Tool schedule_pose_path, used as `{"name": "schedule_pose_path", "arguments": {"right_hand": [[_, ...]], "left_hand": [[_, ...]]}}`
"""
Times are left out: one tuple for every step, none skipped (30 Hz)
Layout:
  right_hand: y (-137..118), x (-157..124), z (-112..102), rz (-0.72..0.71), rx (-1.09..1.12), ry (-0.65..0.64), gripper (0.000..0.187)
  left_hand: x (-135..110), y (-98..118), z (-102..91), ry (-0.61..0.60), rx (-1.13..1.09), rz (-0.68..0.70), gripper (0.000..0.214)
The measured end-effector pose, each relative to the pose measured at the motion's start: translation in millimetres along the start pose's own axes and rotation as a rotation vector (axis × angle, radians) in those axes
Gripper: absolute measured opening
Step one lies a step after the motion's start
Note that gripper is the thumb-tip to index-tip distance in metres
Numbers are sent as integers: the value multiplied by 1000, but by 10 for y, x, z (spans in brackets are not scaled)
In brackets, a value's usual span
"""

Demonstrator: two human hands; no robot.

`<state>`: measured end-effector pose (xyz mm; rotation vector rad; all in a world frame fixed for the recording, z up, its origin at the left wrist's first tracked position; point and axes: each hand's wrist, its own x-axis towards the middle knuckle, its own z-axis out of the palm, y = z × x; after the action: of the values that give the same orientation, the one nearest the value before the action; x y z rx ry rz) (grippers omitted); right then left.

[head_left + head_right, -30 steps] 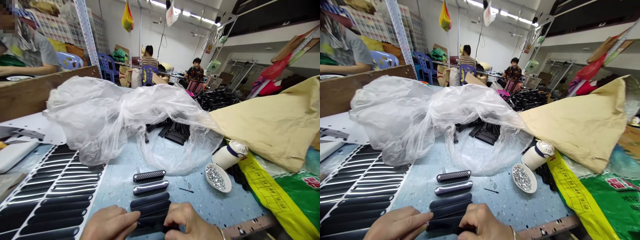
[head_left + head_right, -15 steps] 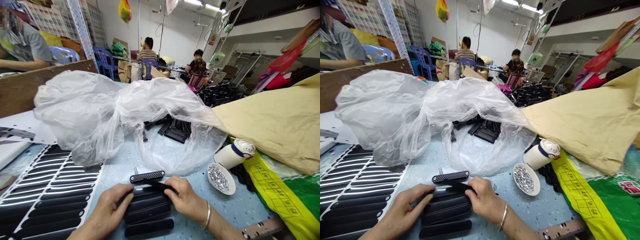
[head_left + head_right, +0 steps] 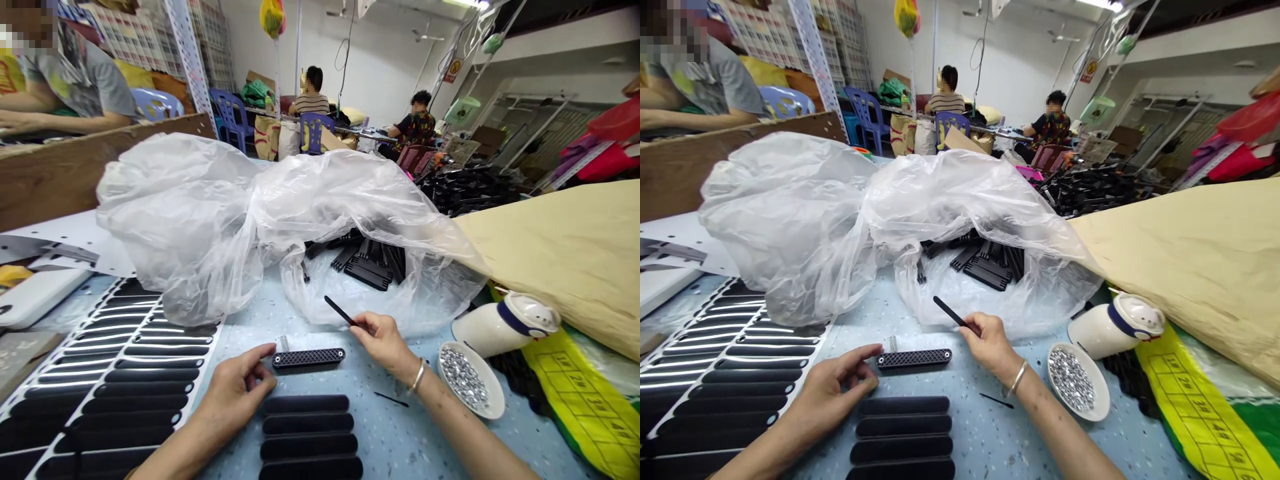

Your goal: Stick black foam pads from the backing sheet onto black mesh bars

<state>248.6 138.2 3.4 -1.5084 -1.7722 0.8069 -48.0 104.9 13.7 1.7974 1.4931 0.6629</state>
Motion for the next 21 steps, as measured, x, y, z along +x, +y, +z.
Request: {"name": "schedule_pose_path", "arguments": {"right_hand": [[-37,-1,0,-27,-5,-18,10],[-88,-28,1,-73,-17,-49,11],[-147,-74,4,-135,-35,-85,11],[-205,-134,9,-211,-66,-124,12],[-258,-198,16,-281,-103,-159,14],[-302,-261,23,-338,-143,-190,15],[-335,-316,30,-378,-180,-215,17],[-359,-362,36,-397,-207,-230,17],[-375,-396,41,-411,-229,-240,18],[-385,-419,45,-426,-246,-244,18],[-394,-432,48,-446,-263,-241,18],[-403,-437,50,-470,-281,-231,19],[-413,-437,52,-499,-302,-217,19],[-426,-434,55,-528,-325,-204,20],[-441,-429,59,-556,-349,-192,20],[-458,-424,64,-581,-370,-181,20],[-474,-419,69,-600,-390,-174,20],[-490,-415,75,-612,-406,-172,20],[-504,-412,83,-620,-419,-174,19],[-516,-409,90,-626,-428,-177,19],[-526,-406,99,-632,-433,-179,19]], "left_hand": [[7,16,15,-10,-2,-12,45],[8,31,26,-14,-2,-18,44],[5,44,32,-17,-2,-19,43],[-1,54,33,-25,-1,-19,40],[-11,62,29,-36,-2,-20,37],[-24,66,23,-52,-9,-23,35],[-39,67,15,-72,-23,-25,32],[-54,63,8,-90,-44,-27,31],[-68,56,3,-103,-68,-29,29],[-80,46,0,-112,-92,-34,29],[-89,34,0,-111,-113,-41,29],[-94,22,2,-105,-128,-54,30],[-95,10,4,-96,-140,-74,31],[-94,1,6,-91,-149,-95,33],[-91,-5,7,-93,-159,-114,33],[-87,-7,5,-99,-170,-127,33],[-83,-5,1,-108,-180,-135,31],[-80,0,-5,-117,-189,-138,28],[-77,7,-11,-122,-198,-137,26],[-76,13,-17,-123,-206,-136,25],[-76,18,-23,-122,-212,-138,25]]}}
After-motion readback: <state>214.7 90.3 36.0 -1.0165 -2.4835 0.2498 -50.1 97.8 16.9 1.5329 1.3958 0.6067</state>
